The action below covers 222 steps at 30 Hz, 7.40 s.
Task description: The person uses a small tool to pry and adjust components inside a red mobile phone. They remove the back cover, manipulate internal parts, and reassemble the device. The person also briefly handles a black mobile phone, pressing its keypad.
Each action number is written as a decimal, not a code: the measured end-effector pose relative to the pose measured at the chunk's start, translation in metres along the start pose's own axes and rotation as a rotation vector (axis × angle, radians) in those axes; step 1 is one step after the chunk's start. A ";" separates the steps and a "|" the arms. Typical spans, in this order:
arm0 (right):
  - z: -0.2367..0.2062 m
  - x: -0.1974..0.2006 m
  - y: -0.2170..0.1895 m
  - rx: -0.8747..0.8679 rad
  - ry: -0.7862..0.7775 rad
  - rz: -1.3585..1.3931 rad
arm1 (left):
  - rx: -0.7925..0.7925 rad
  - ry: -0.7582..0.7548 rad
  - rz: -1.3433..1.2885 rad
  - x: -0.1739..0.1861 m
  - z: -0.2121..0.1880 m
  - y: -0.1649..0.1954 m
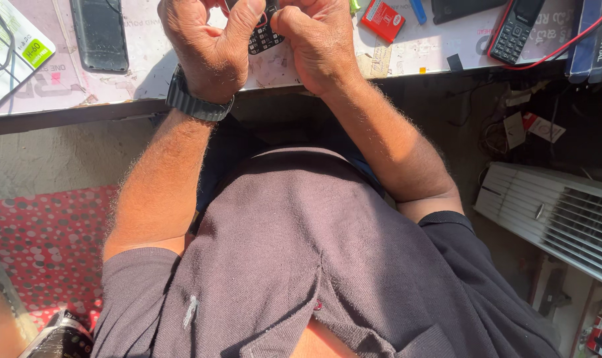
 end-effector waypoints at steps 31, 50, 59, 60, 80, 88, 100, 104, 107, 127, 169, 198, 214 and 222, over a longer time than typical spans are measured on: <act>0.001 -0.003 -0.007 0.025 -0.014 -0.031 | 0.080 0.019 -0.056 -0.001 -0.007 -0.008; 0.004 0.005 0.001 -0.055 0.004 -0.015 | 0.184 0.018 -0.169 -0.005 -0.001 -0.003; 0.004 0.001 -0.003 -0.063 -0.003 0.004 | 0.166 0.014 -0.113 -0.002 0.005 0.005; 0.004 0.000 -0.004 -0.063 -0.007 0.016 | 0.162 0.016 -0.110 -0.002 0.004 0.004; 0.002 -0.004 -0.009 -0.018 -0.049 -0.011 | 0.103 0.011 -0.084 -0.004 -0.004 -0.010; 0.003 0.001 -0.005 -0.042 -0.011 -0.015 | 0.128 0.008 -0.094 -0.003 0.002 0.001; 0.004 0.004 -0.002 -0.046 0.012 -0.043 | 0.161 0.004 -0.183 -0.005 0.002 -0.003; 0.003 0.004 -0.002 -0.043 0.018 -0.067 | 0.166 0.002 -0.170 -0.005 0.001 -0.003; 0.003 0.004 -0.004 -0.030 0.023 -0.105 | 0.155 0.001 -0.169 -0.005 0.002 -0.003; 0.002 0.001 -0.004 -0.048 0.028 -0.057 | 0.089 -0.005 -0.085 -0.003 0.001 -0.003; 0.000 -0.003 -0.008 -0.058 -0.061 -0.052 | 0.066 0.023 -0.075 -0.001 -0.005 -0.010; 0.003 -0.003 -0.005 -0.068 -0.042 -0.015 | 0.072 0.023 -0.014 -0.001 -0.006 -0.008; 0.000 0.001 0.006 -0.040 0.071 0.060 | 0.071 0.013 -0.045 -0.003 -0.006 -0.012; -0.001 0.000 0.005 -0.044 0.090 0.049 | 0.066 0.021 -0.030 -0.002 -0.008 -0.011</act>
Point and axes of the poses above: each hand's wrist, its own z-axis towards the middle knuckle, its own x-axis out of the back of the hand, y = z × x, the point moved 6 cm from there along z, towards the middle knuckle, and after that the axes turned 6 degrees about -x, right-handed, at the moved point
